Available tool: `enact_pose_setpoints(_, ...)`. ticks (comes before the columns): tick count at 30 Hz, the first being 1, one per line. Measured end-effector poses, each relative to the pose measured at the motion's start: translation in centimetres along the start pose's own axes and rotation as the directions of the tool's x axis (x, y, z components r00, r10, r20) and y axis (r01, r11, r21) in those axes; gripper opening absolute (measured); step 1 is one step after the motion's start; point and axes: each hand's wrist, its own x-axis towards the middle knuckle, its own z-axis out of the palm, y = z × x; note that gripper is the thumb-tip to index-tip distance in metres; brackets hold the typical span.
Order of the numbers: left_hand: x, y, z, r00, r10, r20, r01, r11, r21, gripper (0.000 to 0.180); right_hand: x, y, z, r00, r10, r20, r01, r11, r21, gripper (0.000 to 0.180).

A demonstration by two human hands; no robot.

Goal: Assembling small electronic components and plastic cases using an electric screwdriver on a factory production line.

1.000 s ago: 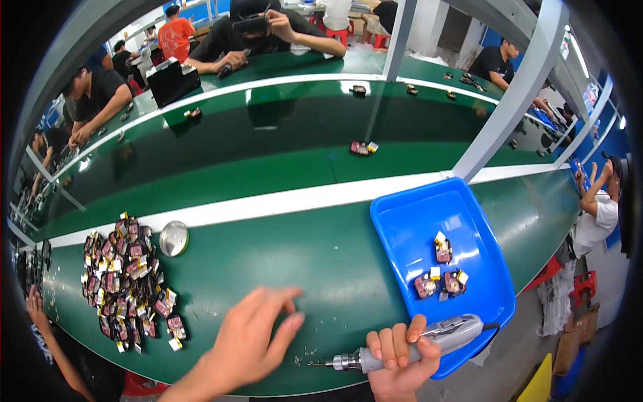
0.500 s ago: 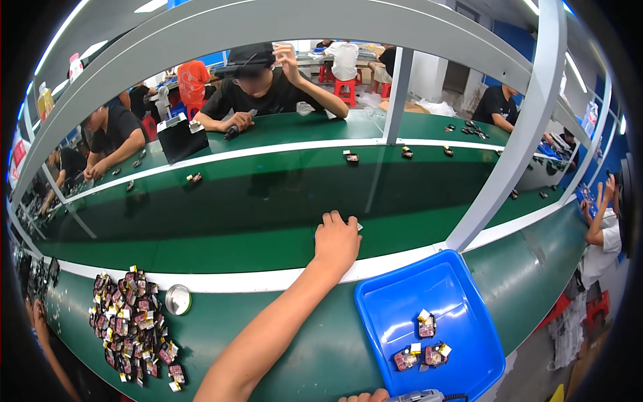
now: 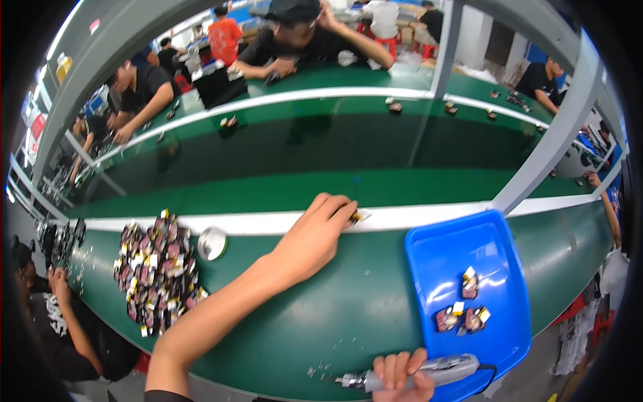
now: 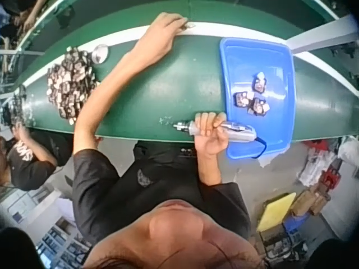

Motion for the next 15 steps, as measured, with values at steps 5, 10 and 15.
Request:
enact_pose_setpoints(5,-16.5,5.9,-6.3,0.966,-0.121,0.227,0.081,0.981,0.179,0.048,-0.5,0.4,-0.8,0.996,-0.08,-0.042,0.079,0.997,-0.021,0.012)
enact_pose_setpoints(10,-22.7,9.5,-8.9,0.936,-0.326,0.135,0.336,0.94,-0.055,0.049,-1.5,1.8,0.4,0.999,0.0,-0.037,-0.001,1.0,-0.026,0.012)
enact_pose_setpoints(15,-24.0,10.0,-9.0,0.939,-0.336,0.071,0.337,0.942,-0.003,0.036,-3.3,3.6,1.7,0.993,0.106,0.054,-0.103,0.993,-0.058,0.009)
